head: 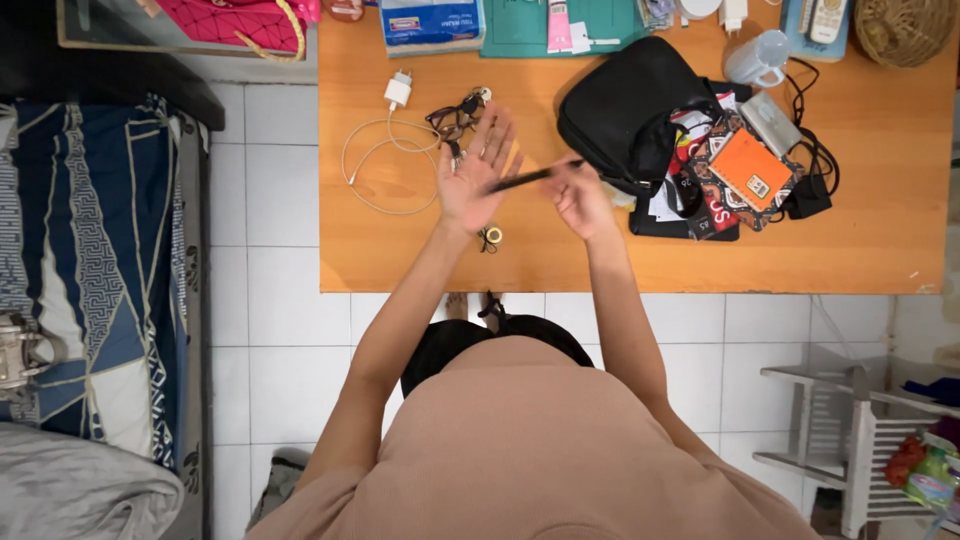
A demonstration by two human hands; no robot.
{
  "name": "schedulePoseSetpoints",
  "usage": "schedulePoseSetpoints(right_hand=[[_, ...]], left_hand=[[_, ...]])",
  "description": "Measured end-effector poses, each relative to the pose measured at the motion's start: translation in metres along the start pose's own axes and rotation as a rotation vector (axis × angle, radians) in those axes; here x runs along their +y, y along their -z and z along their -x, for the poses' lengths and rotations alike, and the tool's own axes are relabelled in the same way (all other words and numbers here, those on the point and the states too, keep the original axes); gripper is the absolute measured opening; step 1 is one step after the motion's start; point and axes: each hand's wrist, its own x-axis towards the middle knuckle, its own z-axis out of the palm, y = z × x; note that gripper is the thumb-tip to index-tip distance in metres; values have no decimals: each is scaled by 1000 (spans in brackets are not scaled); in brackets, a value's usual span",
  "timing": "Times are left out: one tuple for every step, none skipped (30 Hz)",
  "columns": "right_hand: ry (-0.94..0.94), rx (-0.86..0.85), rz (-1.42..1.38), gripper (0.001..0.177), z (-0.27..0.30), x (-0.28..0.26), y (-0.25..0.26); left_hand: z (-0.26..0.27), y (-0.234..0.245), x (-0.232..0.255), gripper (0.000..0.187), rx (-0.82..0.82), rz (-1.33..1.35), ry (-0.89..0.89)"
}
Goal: The person organizes items on a cluttered wooden table. They pick up a tissue box, place it down, then handle a small jar with reed sticks, adjusting the sticks and placing them back. They also pick up a small pink item and a pair of glasses, moving them to different spots on the table.
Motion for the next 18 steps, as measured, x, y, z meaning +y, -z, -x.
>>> schedulePoseSetpoints(right_hand=[[49, 26, 245, 3, -1, 6, -3], [98, 52, 490, 5, -3, 11, -6], [100, 56, 491, 5, -1, 9, -4], [101, 60, 487, 5, 1, 7, -3], [99, 61, 480, 5, 1, 7, -3], [98, 63, 478, 5, -4, 4, -6], [121, 74, 491, 5, -1, 3, -5], [143, 84, 504, 5, 1, 1, -4], [139, 90, 502, 5, 2, -1, -1], [147, 89, 554, 6, 2, -4, 1], [156, 86, 604, 6, 1, -7, 3], [152, 90, 601, 6, 1, -9, -1], [178, 91, 680, 6, 3, -11, -3], [203, 91, 758, 5, 6, -13, -5], [199, 99, 757, 5, 12, -14, -14], [167, 115, 706, 8, 18, -15, -24], [139, 129, 655, 13, 22, -16, -35], [138, 134, 653, 13, 20, -10, -28]], left_hand=[[-2, 6, 0, 75, -66, -18, 19], [-4, 13, -1, 74, -132, -35, 37], [-2, 13, -2, 74, -132, -33, 41], [-1, 13, -3, 74, -106, -15, 51], [2, 13, -2, 73, -78, 1, 58], [-4, 16, 5, 73, -76, 0, 59], [-4, 21, 7, 70, -22, -108, 107], [-4, 26, 9, 67, 31, -216, 156], [-3, 31, 11, 67, 38, -213, 158], [-2, 36, 12, 57, 51, -493, 170], [-3, 39, 15, 48, 62, -774, 182], [2, 29, 18, 48, 68, -773, 185], [8, 19, 21, 42, 166, -919, 203], [14, 10, 23, 36, 264, -1064, 222], [20, 3, 23, 36, 269, -1061, 228], [26, -5, 23, 48, 196, -1129, 241], [29, -14, 25, 60, 119, -1199, 252], [30, 4, 24, 60, 120, -1198, 257]])
